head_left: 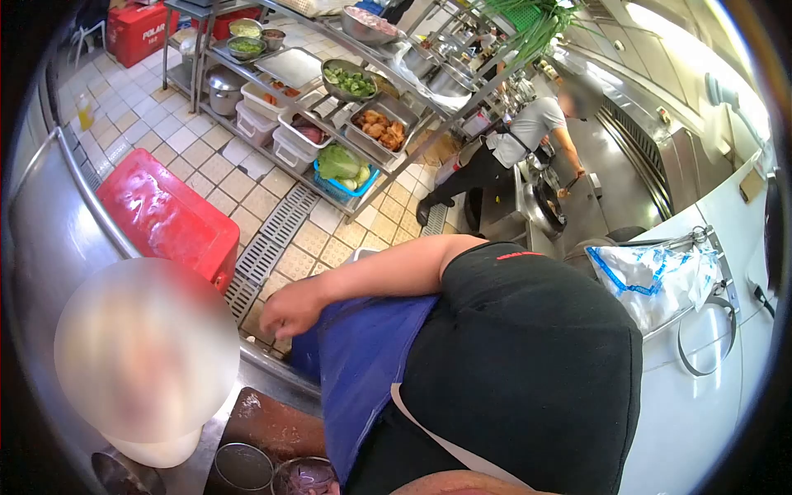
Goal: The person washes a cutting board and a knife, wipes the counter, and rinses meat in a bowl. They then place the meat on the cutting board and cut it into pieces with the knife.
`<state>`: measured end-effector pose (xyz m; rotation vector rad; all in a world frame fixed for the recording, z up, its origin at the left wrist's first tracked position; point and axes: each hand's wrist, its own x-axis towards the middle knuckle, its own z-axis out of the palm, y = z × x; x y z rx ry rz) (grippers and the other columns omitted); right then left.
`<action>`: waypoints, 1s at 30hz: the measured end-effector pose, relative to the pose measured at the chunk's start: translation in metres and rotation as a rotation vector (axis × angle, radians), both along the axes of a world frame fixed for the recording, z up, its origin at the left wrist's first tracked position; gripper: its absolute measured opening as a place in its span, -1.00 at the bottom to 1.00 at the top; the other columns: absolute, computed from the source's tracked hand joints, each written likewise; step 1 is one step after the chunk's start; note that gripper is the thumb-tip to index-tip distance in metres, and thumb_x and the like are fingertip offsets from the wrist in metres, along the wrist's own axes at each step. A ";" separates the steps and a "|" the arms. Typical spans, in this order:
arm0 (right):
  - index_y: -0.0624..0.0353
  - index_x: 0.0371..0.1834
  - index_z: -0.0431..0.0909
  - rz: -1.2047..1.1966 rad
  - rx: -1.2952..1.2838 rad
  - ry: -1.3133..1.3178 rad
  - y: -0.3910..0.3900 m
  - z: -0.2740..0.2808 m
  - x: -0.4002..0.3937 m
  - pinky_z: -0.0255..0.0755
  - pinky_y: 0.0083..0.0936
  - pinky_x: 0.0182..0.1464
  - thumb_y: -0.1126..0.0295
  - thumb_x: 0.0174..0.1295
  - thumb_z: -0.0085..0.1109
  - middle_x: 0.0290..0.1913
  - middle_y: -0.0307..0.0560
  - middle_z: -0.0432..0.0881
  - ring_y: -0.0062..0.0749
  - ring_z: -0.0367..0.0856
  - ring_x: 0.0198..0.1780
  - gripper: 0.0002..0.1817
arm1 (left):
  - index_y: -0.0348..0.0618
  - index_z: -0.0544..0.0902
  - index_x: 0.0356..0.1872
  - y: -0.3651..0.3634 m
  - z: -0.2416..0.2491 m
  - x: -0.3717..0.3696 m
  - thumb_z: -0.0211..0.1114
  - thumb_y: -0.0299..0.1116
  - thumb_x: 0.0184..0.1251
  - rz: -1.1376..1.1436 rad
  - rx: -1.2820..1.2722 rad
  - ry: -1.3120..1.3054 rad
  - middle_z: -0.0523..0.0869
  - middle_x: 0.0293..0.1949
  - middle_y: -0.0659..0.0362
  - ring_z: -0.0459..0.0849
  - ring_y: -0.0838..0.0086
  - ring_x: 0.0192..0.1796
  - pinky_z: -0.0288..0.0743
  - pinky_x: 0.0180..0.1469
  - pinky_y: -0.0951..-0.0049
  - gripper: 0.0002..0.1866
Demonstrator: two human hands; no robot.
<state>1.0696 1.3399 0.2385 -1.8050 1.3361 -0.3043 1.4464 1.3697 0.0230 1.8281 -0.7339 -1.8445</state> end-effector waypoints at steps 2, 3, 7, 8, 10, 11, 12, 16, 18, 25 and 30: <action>0.15 0.04 0.69 0.041 0.078 -0.091 -0.007 -0.003 0.031 0.57 -0.11 -0.03 0.20 0.31 0.35 -0.22 0.00 0.75 -0.02 0.73 -0.07 -0.66 | -0.19 0.53 0.38 0.001 0.006 -0.001 0.27 -0.24 0.52 -0.006 -0.008 -0.008 0.66 0.28 -0.01 0.66 0.16 0.26 0.53 0.33 0.12 -0.51; 0.15 0.06 0.70 0.081 0.103 -0.133 -0.010 -0.007 0.050 0.58 -0.13 -0.02 0.16 0.30 0.38 -0.20 -0.02 0.77 -0.05 0.75 -0.06 -0.62 | -0.19 0.53 0.38 0.002 0.009 0.001 0.27 -0.23 0.52 -0.012 -0.010 -0.007 0.66 0.28 -0.01 0.65 0.16 0.26 0.53 0.34 0.12 -0.51; 0.18 0.11 0.69 0.308 0.284 -0.293 -0.023 -0.035 0.132 0.61 -0.19 0.06 -0.05 0.24 0.47 -0.10 0.00 0.81 -0.08 0.78 0.00 -0.43 | -0.19 0.52 0.39 0.006 0.019 0.001 0.28 -0.22 0.52 -0.014 -0.019 -0.031 0.66 0.28 -0.01 0.64 0.17 0.27 0.52 0.34 0.13 -0.49; 0.19 0.12 0.68 0.360 0.335 -0.285 -0.024 -0.054 0.154 0.62 -0.20 0.07 -0.12 0.20 0.49 -0.09 0.03 0.81 -0.06 0.78 0.02 -0.36 | -0.19 0.52 0.39 0.007 0.020 0.003 0.28 -0.22 0.52 -0.008 -0.019 -0.034 0.65 0.28 -0.01 0.64 0.17 0.27 0.51 0.35 0.13 -0.49; 0.23 0.17 0.64 0.418 0.276 -0.260 -0.024 -0.081 0.196 0.62 -0.17 0.13 -0.22 0.07 0.55 0.00 0.20 0.79 0.10 0.76 0.09 -0.19 | -0.20 0.52 0.39 0.010 0.024 0.005 0.28 -0.21 0.51 -0.004 -0.023 -0.041 0.65 0.28 -0.01 0.64 0.17 0.28 0.51 0.35 0.13 -0.49; 0.23 0.17 0.64 0.417 0.276 -0.266 -0.024 -0.089 0.211 0.62 -0.17 0.13 -0.22 0.07 0.55 0.00 0.20 0.79 0.10 0.76 0.09 -0.19 | -0.20 0.52 0.39 0.012 0.026 0.005 0.28 -0.21 0.51 0.000 -0.025 -0.044 0.65 0.28 -0.01 0.63 0.17 0.28 0.50 0.35 0.13 -0.48; 0.28 0.18 0.61 0.480 0.304 -0.309 -0.024 -0.094 0.226 0.61 -0.15 0.16 -0.26 -0.01 0.58 0.04 0.26 0.76 0.16 0.74 0.13 -0.11 | -0.20 0.52 0.39 0.013 0.027 0.008 0.28 -0.20 0.51 0.006 -0.026 -0.052 0.65 0.29 -0.01 0.63 0.17 0.28 0.50 0.35 0.13 -0.48; 0.39 0.22 0.57 0.399 0.336 -0.387 -0.012 -0.100 0.260 0.58 -0.11 0.24 -0.30 -0.13 0.65 0.17 0.37 0.71 0.23 0.68 0.23 0.04 | -0.20 0.51 0.40 0.019 0.030 0.013 0.28 -0.19 0.51 0.018 -0.023 -0.073 0.64 0.29 -0.01 0.62 0.18 0.29 0.49 0.36 0.14 -0.47; 0.40 0.22 0.60 0.281 0.351 -0.307 -0.010 -0.096 0.258 0.57 -0.12 0.26 -0.28 -0.10 0.65 0.19 0.35 0.70 0.18 0.68 0.26 0.03 | -0.20 0.51 0.40 0.022 0.032 0.017 0.28 -0.18 0.51 0.023 -0.018 -0.080 0.64 0.29 0.00 0.62 0.18 0.30 0.48 0.37 0.14 -0.47; 0.44 0.14 0.64 0.273 0.455 -0.260 -0.018 -0.090 0.247 0.59 -0.14 0.19 -0.11 -0.21 0.72 0.10 0.31 0.74 0.07 0.70 0.24 -0.05 | -0.20 0.50 0.41 0.029 0.039 0.030 0.29 -0.16 0.50 0.043 -0.036 -0.102 0.63 0.30 0.00 0.60 0.19 0.32 0.46 0.38 0.15 -0.45; 0.39 0.17 0.60 0.341 0.488 -0.271 -0.012 -0.129 0.271 0.60 -0.15 0.13 -0.06 -0.20 0.72 0.08 0.29 0.74 0.08 0.73 0.14 -0.07 | -0.20 0.50 0.41 0.032 0.047 0.047 0.29 -0.14 0.49 0.073 -0.056 -0.101 0.62 0.30 0.00 0.59 0.19 0.33 0.45 0.39 0.15 -0.43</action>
